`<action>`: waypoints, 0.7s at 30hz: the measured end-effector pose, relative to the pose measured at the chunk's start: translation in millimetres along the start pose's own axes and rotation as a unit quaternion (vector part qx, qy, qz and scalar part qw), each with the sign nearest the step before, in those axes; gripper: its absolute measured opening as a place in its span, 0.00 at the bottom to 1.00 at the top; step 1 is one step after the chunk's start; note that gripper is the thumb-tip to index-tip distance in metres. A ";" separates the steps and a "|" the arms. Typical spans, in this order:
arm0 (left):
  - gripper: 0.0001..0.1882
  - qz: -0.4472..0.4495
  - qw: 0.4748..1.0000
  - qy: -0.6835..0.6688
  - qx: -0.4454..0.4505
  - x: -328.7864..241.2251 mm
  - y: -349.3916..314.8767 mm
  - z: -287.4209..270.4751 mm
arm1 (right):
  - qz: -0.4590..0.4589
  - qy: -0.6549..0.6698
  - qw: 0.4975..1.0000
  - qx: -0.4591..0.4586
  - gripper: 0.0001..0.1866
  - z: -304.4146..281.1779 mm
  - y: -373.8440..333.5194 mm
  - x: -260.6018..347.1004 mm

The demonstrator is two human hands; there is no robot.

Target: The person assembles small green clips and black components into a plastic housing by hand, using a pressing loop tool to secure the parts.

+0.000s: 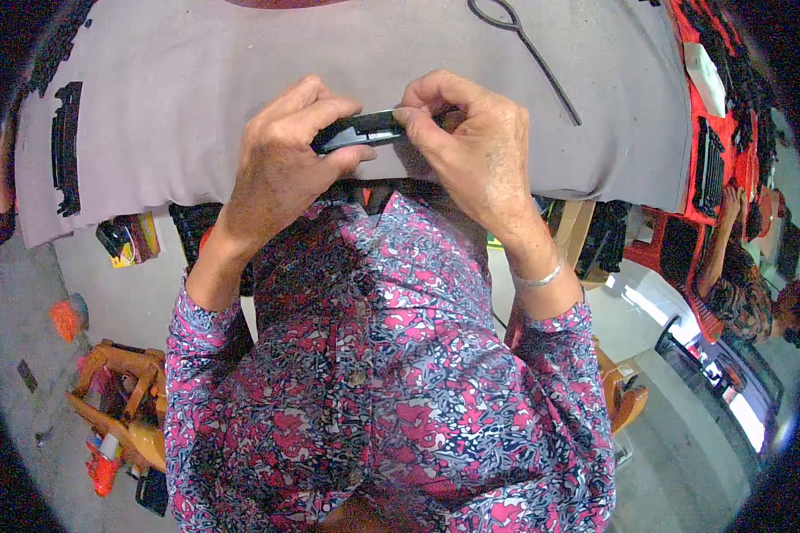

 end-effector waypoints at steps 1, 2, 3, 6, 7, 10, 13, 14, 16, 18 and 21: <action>0.18 -0.003 1.000 -0.011 -0.001 0.8 -0.1 -0.1 | 0.002 -0.005 1.000 0.002 0.04 0.8 -0.5 1.8; 0.18 -0.004 1.000 -0.012 -0.002 1.6 -0.2 -0.2 | 0.005 -0.010 1.000 0.004 0.04 1.5 -0.8 2.5; 0.18 -0.002 1.000 -0.018 0.001 2.3 0.0 -0.9 | 0.004 -0.011 1.000 0.005 0.04 2.3 -0.8 2.6; 0.19 0.001 1.000 -0.028 0.007 4.7 -1.3 -4.0 | -0.004 -0.045 0.999 -0.007 0.04 4.3 -2.2 -0.2; 0.20 0.002 0.999 -0.031 0.010 5.3 -1.9 -4.5 | -0.008 -0.049 0.999 -0.012 0.04 5.2 -2.4 -2.6; 0.21 0.009 0.999 -0.037 0.007 6.7 -2.9 -5.7 | 0.003 -0.072 0.997 -0.016 0.03 5.9 -4.5 3.1; 0.21 0.009 0.999 -0.054 0.006 7.4 -4.3 -7.2 | 0.012 -0.087 0.996 -0.020 0.02 5.4 -4.1 3.1; 0.21 0.009 0.998 -0.054 0.004 7.7 -4.7 -7.4 | 0.008 -0.084 0.996 -0.025 0.03 5.0 -3.8 2.2; 0.22 0.006 0.998 -0.061 0.012 8.4 -5.5 -7.3 | -0.002 -0.112 0.993 -0.023 0.03 4.7 -1.3 5.5; 0.21 0.011 0.998 -0.062 0.009 9.9 -6.3 -7.5 | -0.013 -0.140 0.990 -0.020 0.04 5.6 0.1 5.7; 0.21 0.012 0.998 -0.058 0.010 9.1 -6.4 -9.1 | -0.027 -0.162 0.986 -0.039 0.06 6.4 -0.5 3.9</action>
Point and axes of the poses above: each hand's wrist, its own y-axis towards the middle knuckle, its own z-axis out of the palm, x = y × z, the point moved 2 cm from there along y, towards the middle knuckle, and after that the axes turned 1 degree about -x, right-handed, at the moved point
